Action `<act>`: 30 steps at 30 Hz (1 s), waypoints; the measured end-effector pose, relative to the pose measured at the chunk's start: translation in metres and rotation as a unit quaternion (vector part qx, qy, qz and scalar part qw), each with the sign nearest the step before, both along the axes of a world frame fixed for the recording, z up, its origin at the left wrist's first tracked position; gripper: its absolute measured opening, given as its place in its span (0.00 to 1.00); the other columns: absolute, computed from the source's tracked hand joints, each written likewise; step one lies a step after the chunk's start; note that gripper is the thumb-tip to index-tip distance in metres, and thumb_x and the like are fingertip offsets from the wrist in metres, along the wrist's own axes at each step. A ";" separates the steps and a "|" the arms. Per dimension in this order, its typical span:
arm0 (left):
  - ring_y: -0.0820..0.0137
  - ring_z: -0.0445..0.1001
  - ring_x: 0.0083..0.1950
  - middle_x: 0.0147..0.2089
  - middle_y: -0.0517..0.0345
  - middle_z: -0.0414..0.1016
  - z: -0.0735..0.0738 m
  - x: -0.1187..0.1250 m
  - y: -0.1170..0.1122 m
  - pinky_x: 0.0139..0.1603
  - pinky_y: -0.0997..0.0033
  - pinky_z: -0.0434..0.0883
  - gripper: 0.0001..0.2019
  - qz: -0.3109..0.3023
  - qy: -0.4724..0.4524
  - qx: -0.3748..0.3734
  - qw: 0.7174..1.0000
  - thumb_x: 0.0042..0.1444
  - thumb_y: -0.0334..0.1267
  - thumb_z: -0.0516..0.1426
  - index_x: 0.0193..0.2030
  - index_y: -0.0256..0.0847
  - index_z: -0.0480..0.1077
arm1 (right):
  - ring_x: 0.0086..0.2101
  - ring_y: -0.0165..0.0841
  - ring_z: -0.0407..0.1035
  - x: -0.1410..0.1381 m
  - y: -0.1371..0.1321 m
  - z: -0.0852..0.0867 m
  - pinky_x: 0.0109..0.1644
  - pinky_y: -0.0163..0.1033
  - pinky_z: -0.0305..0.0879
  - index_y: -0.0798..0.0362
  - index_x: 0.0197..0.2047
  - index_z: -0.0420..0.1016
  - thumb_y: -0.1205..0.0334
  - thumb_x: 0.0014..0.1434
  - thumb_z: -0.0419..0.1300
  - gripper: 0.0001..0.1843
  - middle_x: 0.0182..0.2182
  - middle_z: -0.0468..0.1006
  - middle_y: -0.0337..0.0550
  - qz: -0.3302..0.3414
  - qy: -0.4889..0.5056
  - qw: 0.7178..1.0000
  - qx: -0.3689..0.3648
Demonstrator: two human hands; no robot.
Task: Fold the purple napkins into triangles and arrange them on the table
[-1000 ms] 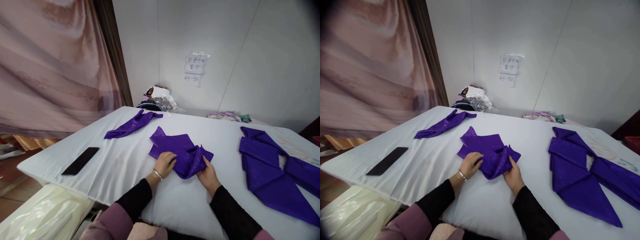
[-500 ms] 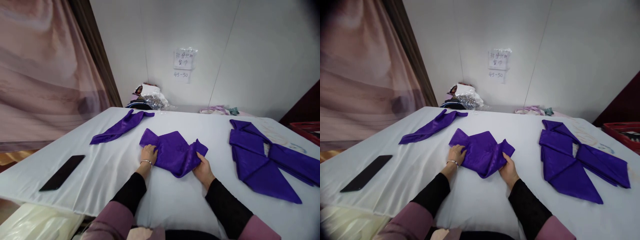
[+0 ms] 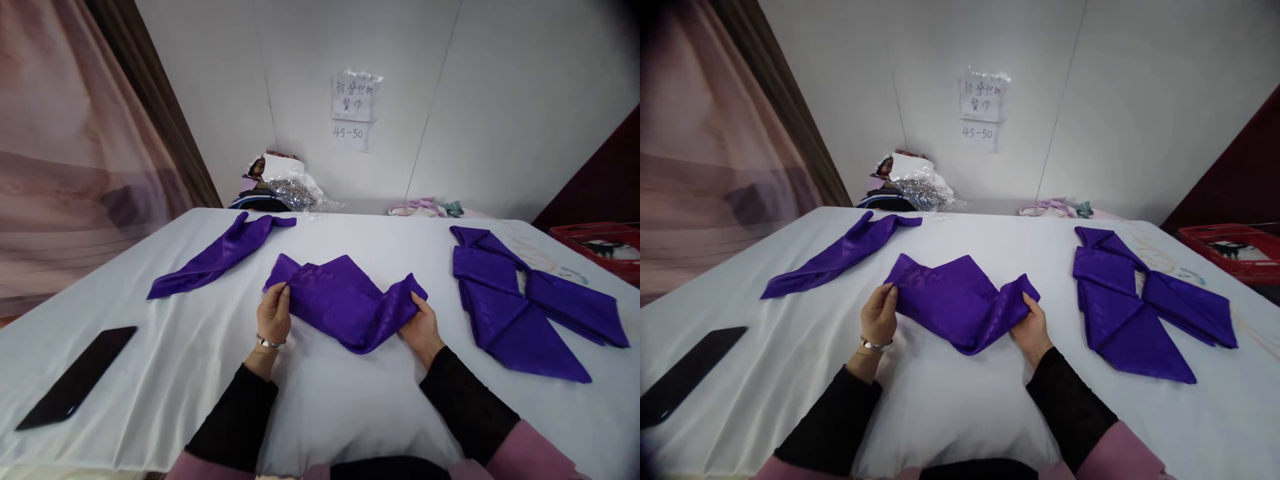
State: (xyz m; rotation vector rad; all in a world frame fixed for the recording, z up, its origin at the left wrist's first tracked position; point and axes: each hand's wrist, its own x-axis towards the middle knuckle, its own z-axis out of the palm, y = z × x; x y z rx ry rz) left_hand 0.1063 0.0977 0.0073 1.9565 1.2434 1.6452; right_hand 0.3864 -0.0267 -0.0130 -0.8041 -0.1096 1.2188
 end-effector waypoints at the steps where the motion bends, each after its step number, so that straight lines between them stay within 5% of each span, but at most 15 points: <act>1: 0.70 0.74 0.33 0.32 0.58 0.77 0.004 0.002 -0.007 0.35 0.71 0.71 0.11 -0.021 -0.007 -0.008 1.000 0.58 0.43 0.52 0.38 0.40 0.72 | 0.35 0.37 0.75 0.002 0.000 0.001 0.43 0.43 0.73 0.51 0.35 0.78 0.58 0.51 0.58 0.10 0.33 0.81 0.38 -0.017 -0.007 1.000 0.004; 4: 0.71 0.74 0.31 0.32 0.59 0.77 0.012 0.009 -0.028 0.33 0.73 0.71 0.10 -0.152 0.042 -0.035 0.987 0.56 0.44 0.54 0.38 0.42 0.72 | 0.33 0.34 0.75 0.008 0.001 0.005 0.40 0.39 0.73 0.50 0.38 0.77 0.58 0.50 0.60 0.11 0.33 0.81 0.36 -0.067 -0.026 0.997 0.021; 8: 0.69 0.74 0.26 0.30 0.62 0.77 0.010 0.022 -0.051 0.27 0.72 0.69 0.20 -0.354 0.273 -0.089 0.890 0.46 0.51 0.61 0.46 0.48 0.72 | 0.25 0.31 0.72 0.021 0.001 0.005 0.31 0.36 0.71 0.49 0.40 0.77 0.58 0.47 0.63 0.15 0.26 0.79 0.35 -0.086 -0.059 0.995 -0.002; 11: 0.64 0.76 0.28 0.27 0.61 0.76 0.001 0.029 -0.058 0.25 0.70 0.69 0.28 -0.354 0.399 -0.096 0.840 0.40 0.53 0.64 0.49 0.48 0.72 | 0.22 0.28 0.68 0.033 0.000 0.002 0.26 0.33 0.67 0.50 0.40 0.78 0.61 0.42 0.65 0.17 0.24 0.78 0.34 -0.104 -0.114 0.988 -0.025; 14: 0.62 0.78 0.32 0.29 0.61 0.77 -0.005 0.031 -0.060 0.28 0.70 0.69 0.19 -0.339 0.435 -0.099 0.828 0.44 0.48 0.62 0.45 0.48 0.74 | 0.24 0.27 0.68 0.042 0.000 -0.003 0.26 0.31 0.65 0.52 0.36 0.79 0.65 0.39 0.66 0.16 0.25 0.78 0.35 -0.120 -0.197 0.972 -0.047; 17: 0.66 0.77 0.30 0.28 0.63 0.77 -0.005 0.026 -0.055 0.28 0.72 0.70 0.09 -0.355 0.408 -0.110 0.834 0.50 0.42 0.58 0.37 0.48 0.76 | 0.24 0.27 0.68 0.045 -0.002 -0.003 0.26 0.30 0.64 0.54 0.33 0.78 0.66 0.39 0.67 0.13 0.24 0.78 0.37 -0.105 -0.255 0.959 -0.070; 21: 0.70 0.75 0.30 0.29 0.64 0.78 0.004 0.017 -0.027 0.31 0.74 0.72 0.09 -0.409 0.263 -0.185 0.854 0.54 0.43 0.54 0.32 0.44 0.75 | 0.24 0.25 0.68 0.046 0.003 0.009 0.27 0.28 0.63 0.56 0.31 0.77 0.67 0.43 0.67 0.08 0.24 0.78 0.36 -0.085 -0.335 0.937 -0.045; 23: 0.71 0.74 0.28 0.27 0.62 0.78 0.021 0.015 -0.002 0.29 0.74 0.72 0.13 -0.374 0.211 -0.205 0.879 0.53 0.47 0.55 0.30 0.41 0.74 | 0.22 0.24 0.67 0.049 0.013 0.027 0.26 0.28 0.62 0.57 0.28 0.77 0.70 0.45 0.66 0.04 0.22 0.77 0.35 -0.067 -0.374 0.924 -0.039; 25: 0.75 0.72 0.23 0.22 0.66 0.74 0.053 0.016 0.027 0.24 0.77 0.70 0.16 -0.275 0.210 -0.154 0.925 0.50 0.50 0.56 0.27 0.37 0.73 | 0.22 0.24 0.67 0.056 0.030 0.057 0.27 0.28 0.62 0.58 0.25 0.75 0.73 0.46 0.64 0.03 0.19 0.76 0.35 -0.055 -0.394 0.917 -0.026; 27: 0.76 0.74 0.26 0.22 0.68 0.72 0.102 0.021 0.052 0.29 0.78 0.69 0.21 -0.146 0.191 -0.084 0.967 0.49 0.52 0.54 0.28 0.30 0.73 | 0.21 0.21 0.66 0.068 0.047 0.100 0.29 0.27 0.62 0.57 0.25 0.74 0.74 0.48 0.62 0.05 0.18 0.74 0.32 -0.075 -0.404 0.912 0.002; 30: 0.68 0.75 0.42 0.31 0.66 0.71 0.189 0.025 0.075 0.38 0.73 0.66 0.31 -0.024 0.125 -0.005 0.992 0.54 0.52 0.44 0.37 0.17 0.70 | 0.25 0.17 0.67 0.086 0.058 0.177 0.38 0.27 0.63 0.55 0.29 0.71 0.74 0.54 0.58 0.06 0.22 0.74 0.27 -0.139 -0.412 0.898 0.069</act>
